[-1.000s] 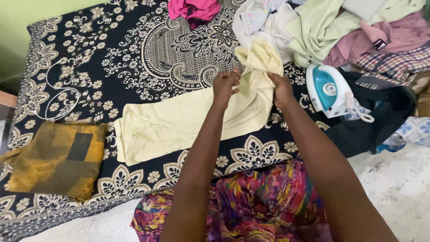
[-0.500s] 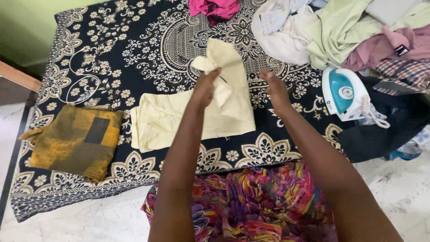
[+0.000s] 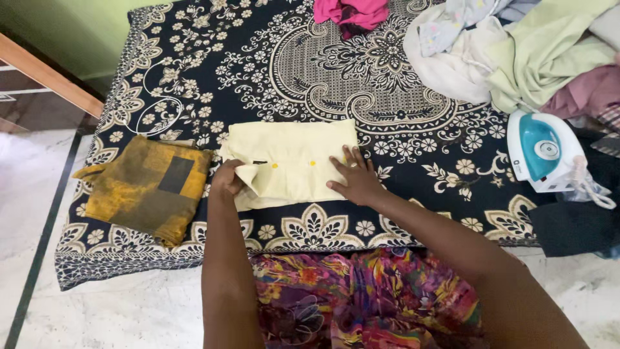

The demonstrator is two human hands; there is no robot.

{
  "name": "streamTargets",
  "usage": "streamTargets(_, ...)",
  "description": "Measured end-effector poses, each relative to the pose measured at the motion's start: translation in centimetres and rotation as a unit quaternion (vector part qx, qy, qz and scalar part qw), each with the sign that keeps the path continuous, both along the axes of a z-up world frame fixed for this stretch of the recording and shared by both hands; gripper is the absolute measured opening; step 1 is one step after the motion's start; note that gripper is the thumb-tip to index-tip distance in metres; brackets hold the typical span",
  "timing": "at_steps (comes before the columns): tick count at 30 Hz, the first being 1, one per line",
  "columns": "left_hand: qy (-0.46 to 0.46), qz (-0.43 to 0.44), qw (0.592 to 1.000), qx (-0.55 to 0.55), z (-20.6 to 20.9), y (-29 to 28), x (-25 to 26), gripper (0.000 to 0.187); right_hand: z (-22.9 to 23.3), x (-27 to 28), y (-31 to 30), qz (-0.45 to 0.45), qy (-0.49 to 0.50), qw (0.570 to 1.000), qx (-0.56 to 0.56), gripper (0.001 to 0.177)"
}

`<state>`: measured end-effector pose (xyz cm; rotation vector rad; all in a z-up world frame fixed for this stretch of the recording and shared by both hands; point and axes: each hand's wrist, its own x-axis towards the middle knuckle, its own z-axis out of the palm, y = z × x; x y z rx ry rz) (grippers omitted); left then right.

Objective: The person irons a yellow and black checkered shirt and then a light yellow shirt on a patterned bedsheet. They use a blue and white iron to smooth the fabric, fold the shirts, and place them aside.

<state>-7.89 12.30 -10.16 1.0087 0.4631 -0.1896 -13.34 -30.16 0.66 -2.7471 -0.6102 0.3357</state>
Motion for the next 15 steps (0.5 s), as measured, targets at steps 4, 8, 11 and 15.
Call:
streamTargets(4, -0.060, 0.284, 0.901, 0.322, 3.0, 1.9, -0.6, 0.039, -2.2, 3.2, -1.5, -0.165, -0.040, 0.976, 0.137, 0.083)
streamTargets(8, -0.202, 0.197, 0.737, 0.614, 7.9, -8.2, -1.9, 0.057, -4.7, 7.1, -3.2, -0.239, 0.080, 0.954, 0.161, 0.058)
streamTargets(11, -0.273, -0.068, 0.597, 0.751, 8.8, -18.2, -2.4, 0.079, -7.1, 7.9, -2.5, -0.212, 0.034, 0.957, 0.196, 0.046)
streamTargets(15, -0.208, -0.201, 0.511, 0.810, 8.6, -21.1, -3.2, 0.091, -5.8, 11.9, -8.3, -0.199, 0.028, 0.966, 0.165, 0.044)
